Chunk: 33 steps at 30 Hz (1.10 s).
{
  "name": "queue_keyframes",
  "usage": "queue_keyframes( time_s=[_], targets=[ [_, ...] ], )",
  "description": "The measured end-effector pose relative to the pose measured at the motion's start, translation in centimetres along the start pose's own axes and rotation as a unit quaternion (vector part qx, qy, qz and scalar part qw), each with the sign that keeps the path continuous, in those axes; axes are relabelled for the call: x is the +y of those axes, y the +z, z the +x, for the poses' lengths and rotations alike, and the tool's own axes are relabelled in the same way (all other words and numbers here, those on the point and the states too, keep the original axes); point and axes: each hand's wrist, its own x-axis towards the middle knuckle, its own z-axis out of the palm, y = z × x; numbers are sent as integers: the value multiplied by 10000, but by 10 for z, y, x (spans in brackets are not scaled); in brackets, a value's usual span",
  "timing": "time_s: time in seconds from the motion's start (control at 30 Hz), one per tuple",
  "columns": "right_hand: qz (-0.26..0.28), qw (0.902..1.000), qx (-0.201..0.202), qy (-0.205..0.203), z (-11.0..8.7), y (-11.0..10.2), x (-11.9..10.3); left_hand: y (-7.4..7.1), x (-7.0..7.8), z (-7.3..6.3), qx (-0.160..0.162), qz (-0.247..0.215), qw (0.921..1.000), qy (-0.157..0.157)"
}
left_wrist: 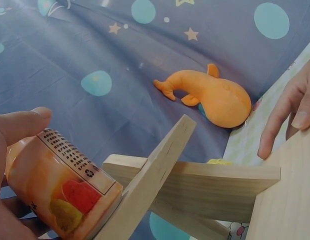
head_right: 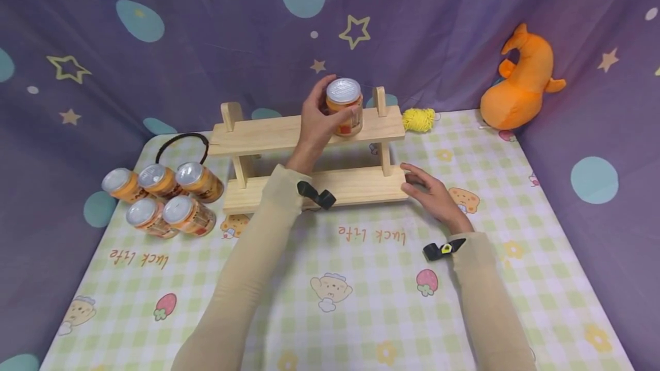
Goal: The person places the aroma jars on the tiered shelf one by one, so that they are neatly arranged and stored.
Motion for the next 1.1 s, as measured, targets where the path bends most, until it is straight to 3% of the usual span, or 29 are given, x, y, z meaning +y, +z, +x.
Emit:
queue_keyframes(
  time_s=[0.37, 1.1],
  targets=[
    [-40, 10000, 1, 57, -1, 0, -2, -9, 0, -4, -114, 37, 9999, -31],
    [-29, 10000, 2, 33, -2, 0, -2, -51, -5, -24, 291, -34, 9995, 96]
  ],
)
